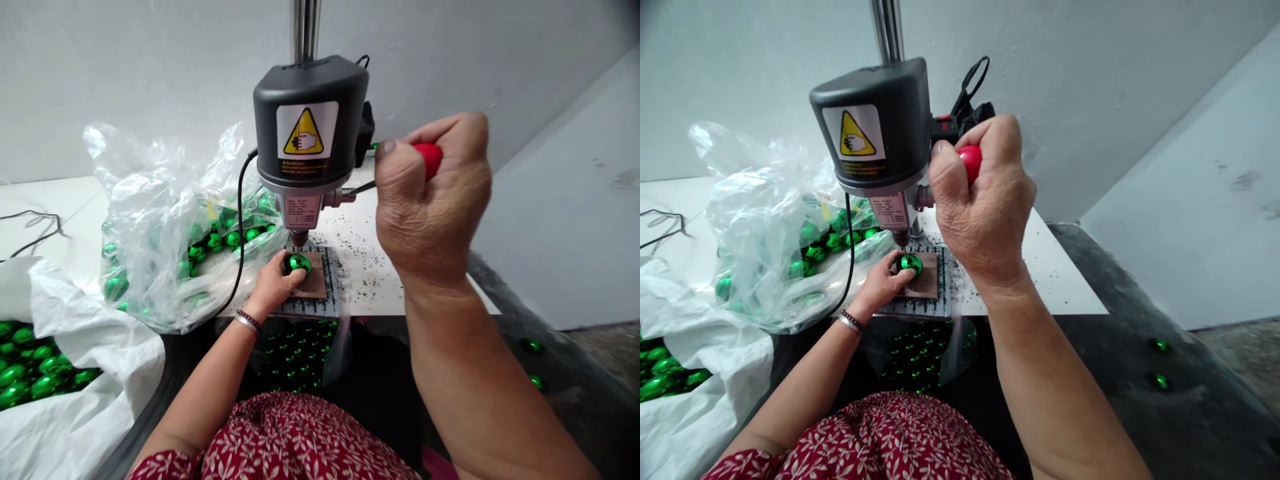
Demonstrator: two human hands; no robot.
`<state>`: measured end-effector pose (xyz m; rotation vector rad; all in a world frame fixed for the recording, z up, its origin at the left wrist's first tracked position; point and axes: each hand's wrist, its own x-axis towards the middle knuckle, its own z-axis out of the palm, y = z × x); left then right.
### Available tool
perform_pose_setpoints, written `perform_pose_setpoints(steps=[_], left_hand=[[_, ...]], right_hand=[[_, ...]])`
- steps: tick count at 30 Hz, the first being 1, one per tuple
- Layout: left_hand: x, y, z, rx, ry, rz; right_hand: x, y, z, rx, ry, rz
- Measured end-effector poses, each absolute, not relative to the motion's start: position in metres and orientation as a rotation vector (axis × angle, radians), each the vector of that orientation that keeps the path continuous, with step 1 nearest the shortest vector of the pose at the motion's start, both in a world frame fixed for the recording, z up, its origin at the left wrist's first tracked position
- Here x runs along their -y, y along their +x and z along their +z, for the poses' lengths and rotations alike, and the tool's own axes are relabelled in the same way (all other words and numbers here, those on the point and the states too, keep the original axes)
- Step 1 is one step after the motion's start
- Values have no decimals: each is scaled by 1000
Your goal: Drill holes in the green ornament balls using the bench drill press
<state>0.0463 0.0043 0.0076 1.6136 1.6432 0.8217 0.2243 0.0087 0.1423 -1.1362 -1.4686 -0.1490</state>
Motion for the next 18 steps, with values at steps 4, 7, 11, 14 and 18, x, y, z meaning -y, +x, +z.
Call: perform_pose_setpoints(steps=[4,7,11,14,18], left_hand=[[-9,40,6,-1626,1618,820],[-10,37,6,-1576,1665,748],[-9,38,2,-1560,1751,712],[-9,40,-1,-1571,1784,732],[-11,39,-2,-1557,1795,754]], right_hand=[[-9,224,142,1458,-1127,-124],[-9,223,141,1449,-1115,-147],[-7,222,142,1442,-1121,-153],[-6,222,143,1434,-1142,-132],[-8,224,141,1441,-1116,-133]])
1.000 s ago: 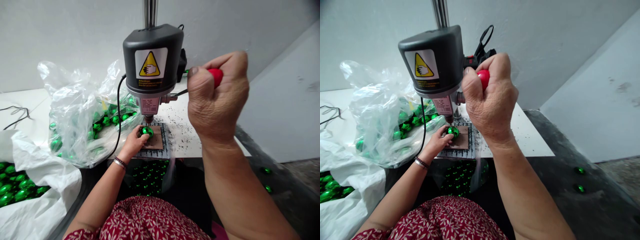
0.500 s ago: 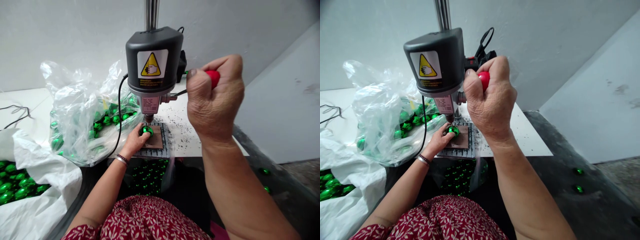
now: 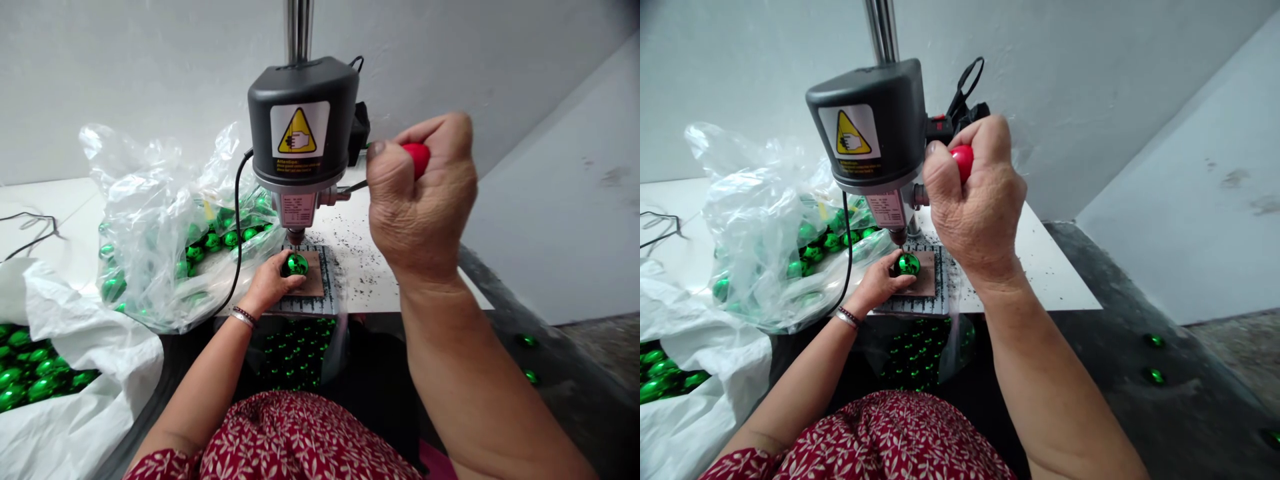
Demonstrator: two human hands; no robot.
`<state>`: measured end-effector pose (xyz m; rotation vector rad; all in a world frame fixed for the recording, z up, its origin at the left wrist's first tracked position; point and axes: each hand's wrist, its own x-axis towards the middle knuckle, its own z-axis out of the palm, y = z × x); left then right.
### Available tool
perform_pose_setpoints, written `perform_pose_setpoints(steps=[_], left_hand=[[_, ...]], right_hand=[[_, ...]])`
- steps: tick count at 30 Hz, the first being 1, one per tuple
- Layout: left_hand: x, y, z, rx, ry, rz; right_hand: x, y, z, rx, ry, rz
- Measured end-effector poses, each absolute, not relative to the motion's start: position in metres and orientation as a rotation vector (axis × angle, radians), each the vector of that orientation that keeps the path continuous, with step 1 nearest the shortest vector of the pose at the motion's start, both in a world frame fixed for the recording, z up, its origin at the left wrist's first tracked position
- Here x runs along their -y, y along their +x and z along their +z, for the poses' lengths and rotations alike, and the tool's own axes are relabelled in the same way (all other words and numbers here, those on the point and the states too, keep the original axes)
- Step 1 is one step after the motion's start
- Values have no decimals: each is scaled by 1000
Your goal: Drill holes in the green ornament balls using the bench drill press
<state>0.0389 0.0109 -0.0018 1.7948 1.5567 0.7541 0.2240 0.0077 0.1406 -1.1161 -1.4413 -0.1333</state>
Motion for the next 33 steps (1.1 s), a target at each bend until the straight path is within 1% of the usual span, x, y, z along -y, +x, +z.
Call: perform_pose_setpoints(steps=[7,16,33], left_hand=[[-13,37,2,-1570,1744,653],[-13,38,-3,-1560,1709,686],[-11,37,-7,-1535,1698,720]], right_hand=[[-8,229,135,1462,-1073,-123],[-2,223,126,1381,-1082,-191],[13,223,105,1419,-1063,-280]])
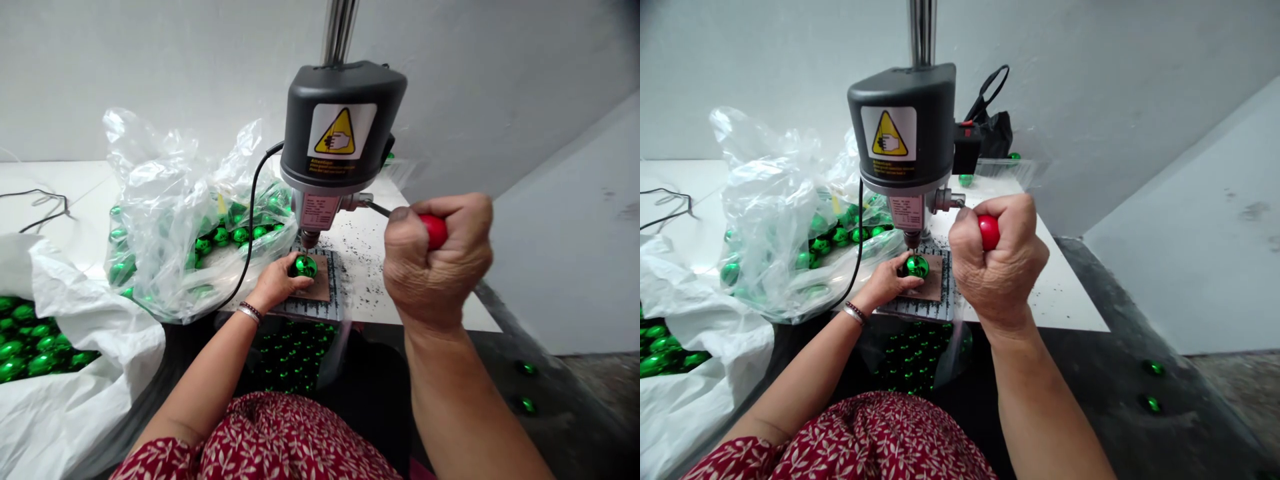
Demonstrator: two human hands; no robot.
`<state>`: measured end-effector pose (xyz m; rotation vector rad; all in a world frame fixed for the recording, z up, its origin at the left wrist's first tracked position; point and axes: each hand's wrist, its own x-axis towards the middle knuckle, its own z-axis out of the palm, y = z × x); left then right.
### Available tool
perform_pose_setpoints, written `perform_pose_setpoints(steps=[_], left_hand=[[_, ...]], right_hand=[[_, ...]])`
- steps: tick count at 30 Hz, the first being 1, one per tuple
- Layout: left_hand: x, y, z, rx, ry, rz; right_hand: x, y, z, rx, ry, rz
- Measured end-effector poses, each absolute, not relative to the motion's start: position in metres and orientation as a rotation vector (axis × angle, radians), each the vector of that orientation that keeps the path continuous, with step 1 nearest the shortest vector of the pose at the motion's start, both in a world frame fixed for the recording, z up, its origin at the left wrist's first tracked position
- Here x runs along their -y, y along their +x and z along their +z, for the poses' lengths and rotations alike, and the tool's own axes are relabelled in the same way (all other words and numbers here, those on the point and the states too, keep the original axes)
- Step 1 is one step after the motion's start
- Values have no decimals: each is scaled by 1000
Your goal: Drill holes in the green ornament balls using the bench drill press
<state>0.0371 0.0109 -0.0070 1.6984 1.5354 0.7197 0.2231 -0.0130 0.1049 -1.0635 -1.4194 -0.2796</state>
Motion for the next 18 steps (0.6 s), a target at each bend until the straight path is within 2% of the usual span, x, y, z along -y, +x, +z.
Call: perform_pose_setpoints(steps=[18], left_hand=[[-12,35,-13,-1496,1680,766]], right_hand=[[13,219,70,1310,-1032,-345]])
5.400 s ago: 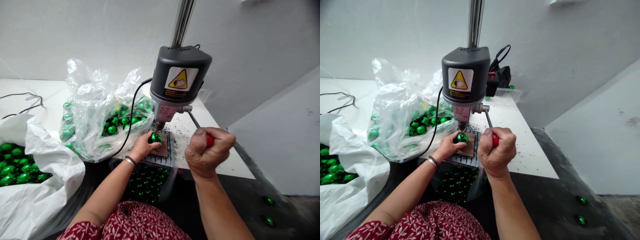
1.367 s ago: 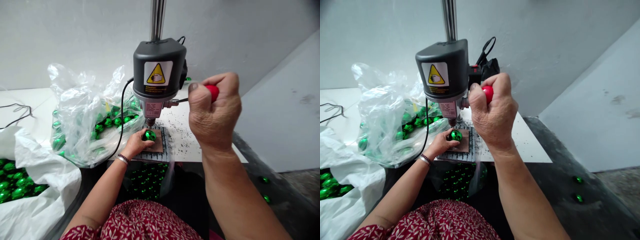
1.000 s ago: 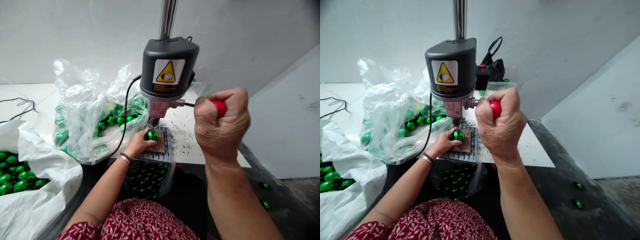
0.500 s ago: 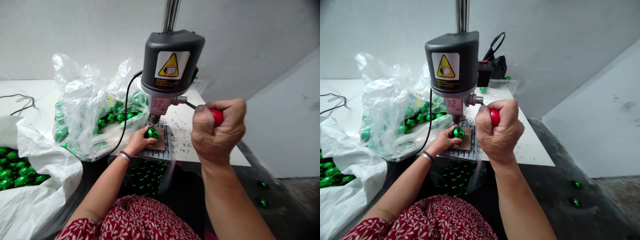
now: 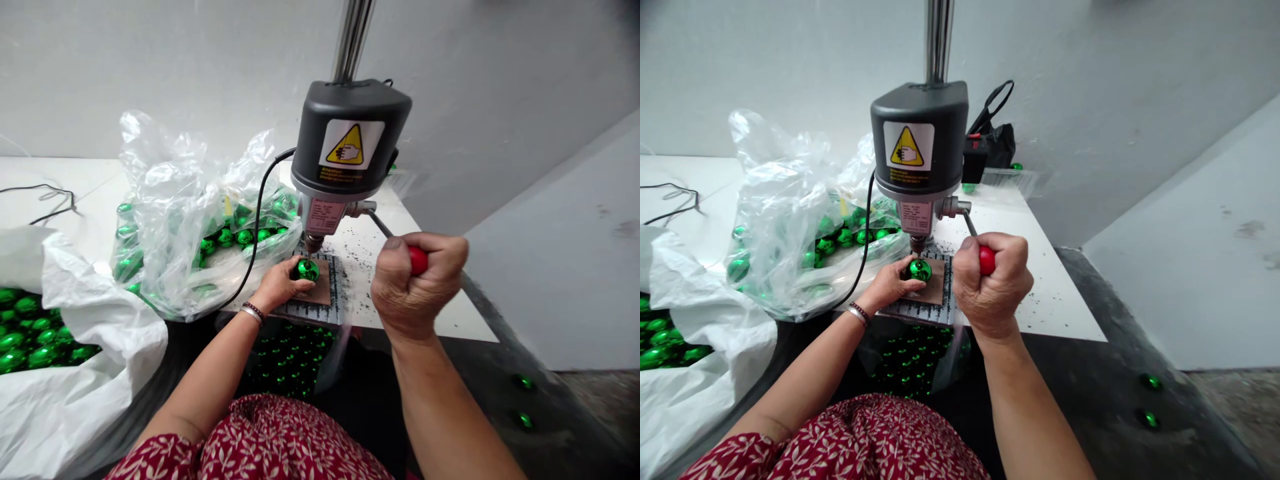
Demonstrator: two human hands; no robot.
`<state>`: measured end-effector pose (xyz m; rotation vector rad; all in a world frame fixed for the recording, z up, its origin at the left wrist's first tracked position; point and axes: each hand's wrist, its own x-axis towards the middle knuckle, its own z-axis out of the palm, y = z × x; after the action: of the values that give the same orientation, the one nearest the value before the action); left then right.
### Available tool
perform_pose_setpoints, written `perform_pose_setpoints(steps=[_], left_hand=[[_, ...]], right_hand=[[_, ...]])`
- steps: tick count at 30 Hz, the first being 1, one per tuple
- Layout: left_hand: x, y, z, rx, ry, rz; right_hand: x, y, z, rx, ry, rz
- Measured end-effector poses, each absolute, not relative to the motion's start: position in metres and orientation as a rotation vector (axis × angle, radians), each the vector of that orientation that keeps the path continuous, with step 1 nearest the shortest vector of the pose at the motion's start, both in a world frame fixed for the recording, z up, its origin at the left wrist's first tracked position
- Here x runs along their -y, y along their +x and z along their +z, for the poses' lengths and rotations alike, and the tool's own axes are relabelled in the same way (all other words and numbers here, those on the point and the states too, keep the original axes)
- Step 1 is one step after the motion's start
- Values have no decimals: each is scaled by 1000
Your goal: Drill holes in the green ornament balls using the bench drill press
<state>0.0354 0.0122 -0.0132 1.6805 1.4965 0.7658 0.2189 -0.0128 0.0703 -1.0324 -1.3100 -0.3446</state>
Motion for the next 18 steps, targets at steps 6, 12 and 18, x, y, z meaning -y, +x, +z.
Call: perform_pose_setpoints(steps=[6,12,18], left_hand=[[-11,36,-11,-1482,1651,791],[-10,40,-11,-1477,1631,798],[6,36,-5,-1494,1728,861]], right_hand=[[17,217,56,1344,-977,-356],[9,215,81,1298,-956,-362],[-17,218,135,1287,-1114,-273]])
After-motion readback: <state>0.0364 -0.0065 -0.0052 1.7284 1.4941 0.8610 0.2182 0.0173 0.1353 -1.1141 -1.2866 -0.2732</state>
